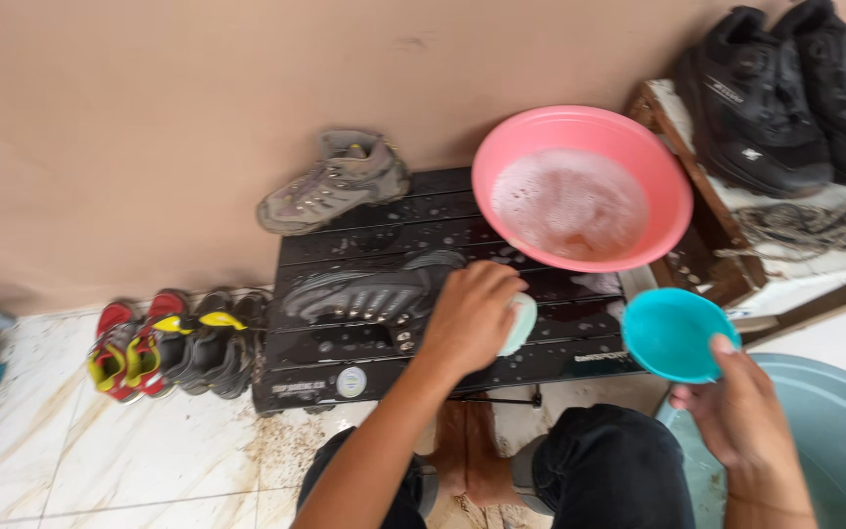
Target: The person scrubs a grey hiking boot with a light green brush and soapy water. They then rinse the boot by pouring water from a blue cup and wiping it with their hands.
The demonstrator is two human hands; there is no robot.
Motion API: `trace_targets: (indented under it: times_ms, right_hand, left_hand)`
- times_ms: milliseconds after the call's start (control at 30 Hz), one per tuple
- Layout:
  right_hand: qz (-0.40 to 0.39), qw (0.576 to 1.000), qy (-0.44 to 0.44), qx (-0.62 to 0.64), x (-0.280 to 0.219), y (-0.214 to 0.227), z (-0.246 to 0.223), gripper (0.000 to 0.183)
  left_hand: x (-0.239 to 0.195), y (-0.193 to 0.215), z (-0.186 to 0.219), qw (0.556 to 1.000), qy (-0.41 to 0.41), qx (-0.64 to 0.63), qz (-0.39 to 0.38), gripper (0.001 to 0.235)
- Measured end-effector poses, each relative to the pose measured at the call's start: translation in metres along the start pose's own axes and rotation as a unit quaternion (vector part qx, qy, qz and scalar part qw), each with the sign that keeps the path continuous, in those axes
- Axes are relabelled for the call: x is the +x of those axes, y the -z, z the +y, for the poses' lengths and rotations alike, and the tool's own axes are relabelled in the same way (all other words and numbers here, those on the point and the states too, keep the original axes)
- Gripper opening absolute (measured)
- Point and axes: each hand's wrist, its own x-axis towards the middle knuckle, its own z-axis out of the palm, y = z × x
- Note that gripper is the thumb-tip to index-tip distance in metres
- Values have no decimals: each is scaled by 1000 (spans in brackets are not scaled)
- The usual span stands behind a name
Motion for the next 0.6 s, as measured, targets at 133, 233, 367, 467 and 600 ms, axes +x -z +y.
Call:
trace_targets:
  times_ms: [133, 233, 367, 467, 600]
  right_hand:
    - [-97, 995, -5, 20, 14, -120, -7, 39]
    - [-141, 990, 24, 22, 25, -186, -16, 49]
    - [-165, 986, 33, -15, 26, -231, -40, 53]
    - [-165, 985, 33, -36, 22, -240, -52, 52]
    - [-167, 984, 24, -65, 23, -245, -57, 61]
  left_hand:
    - [-47, 18, -51, 980, 42, 196, -8, 43]
    - [-52, 25, -52, 978, 12, 207, -26, 41]
    - [-37, 49, -44, 954, 24, 223, -198, 53]
    - [-41, 52, -50, 942, -37, 259, -210, 50]
    - [-30, 61, -41, 931, 7, 284, -230, 57]
